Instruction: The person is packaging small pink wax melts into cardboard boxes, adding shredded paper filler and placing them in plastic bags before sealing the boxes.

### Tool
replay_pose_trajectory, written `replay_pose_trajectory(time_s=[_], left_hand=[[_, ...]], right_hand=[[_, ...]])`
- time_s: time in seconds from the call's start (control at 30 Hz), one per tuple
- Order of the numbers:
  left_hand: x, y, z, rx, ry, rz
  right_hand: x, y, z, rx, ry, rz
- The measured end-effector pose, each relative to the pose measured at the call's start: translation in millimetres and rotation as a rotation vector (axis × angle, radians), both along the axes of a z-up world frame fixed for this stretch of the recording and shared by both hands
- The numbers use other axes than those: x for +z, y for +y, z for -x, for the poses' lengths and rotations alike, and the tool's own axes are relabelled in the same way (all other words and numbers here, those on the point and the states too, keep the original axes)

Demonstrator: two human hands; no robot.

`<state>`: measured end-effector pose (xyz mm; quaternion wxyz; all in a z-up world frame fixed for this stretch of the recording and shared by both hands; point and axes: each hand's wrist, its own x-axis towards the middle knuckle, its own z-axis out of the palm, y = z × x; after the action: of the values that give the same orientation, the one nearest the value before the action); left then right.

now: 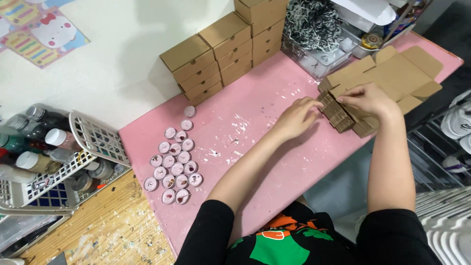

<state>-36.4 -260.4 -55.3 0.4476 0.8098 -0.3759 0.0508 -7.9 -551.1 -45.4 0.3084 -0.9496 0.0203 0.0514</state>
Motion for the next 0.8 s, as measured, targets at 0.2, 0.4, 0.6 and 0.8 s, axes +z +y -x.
replay_pose_trajectory(time_s=[0.2, 0.4, 0.6, 0.8], left_hand=[[-26.6, -54.5, -7.3, 0.064, -0.34, -0.038], [-13.1, -59.1, 2.7, 0.143, -0.118, -0.364], [-27.1, -50.1, -14.8, -0.317, 0.485, 0.611], [8.1, 50.0, -15.1, -0.077, 0.407, 0.802]], right_hand=[[-12.3, 25.3, 21.8, 0.025, -0.347, 0.024], [9.1, 61.2, 51.2, -0.196, -0.637, -0.084], [28.4, 117.2, 99.9, -0.252, -0.879, -0.286], [30.0, 160.9, 115.7, 0.261, -0.896, -0.27]])
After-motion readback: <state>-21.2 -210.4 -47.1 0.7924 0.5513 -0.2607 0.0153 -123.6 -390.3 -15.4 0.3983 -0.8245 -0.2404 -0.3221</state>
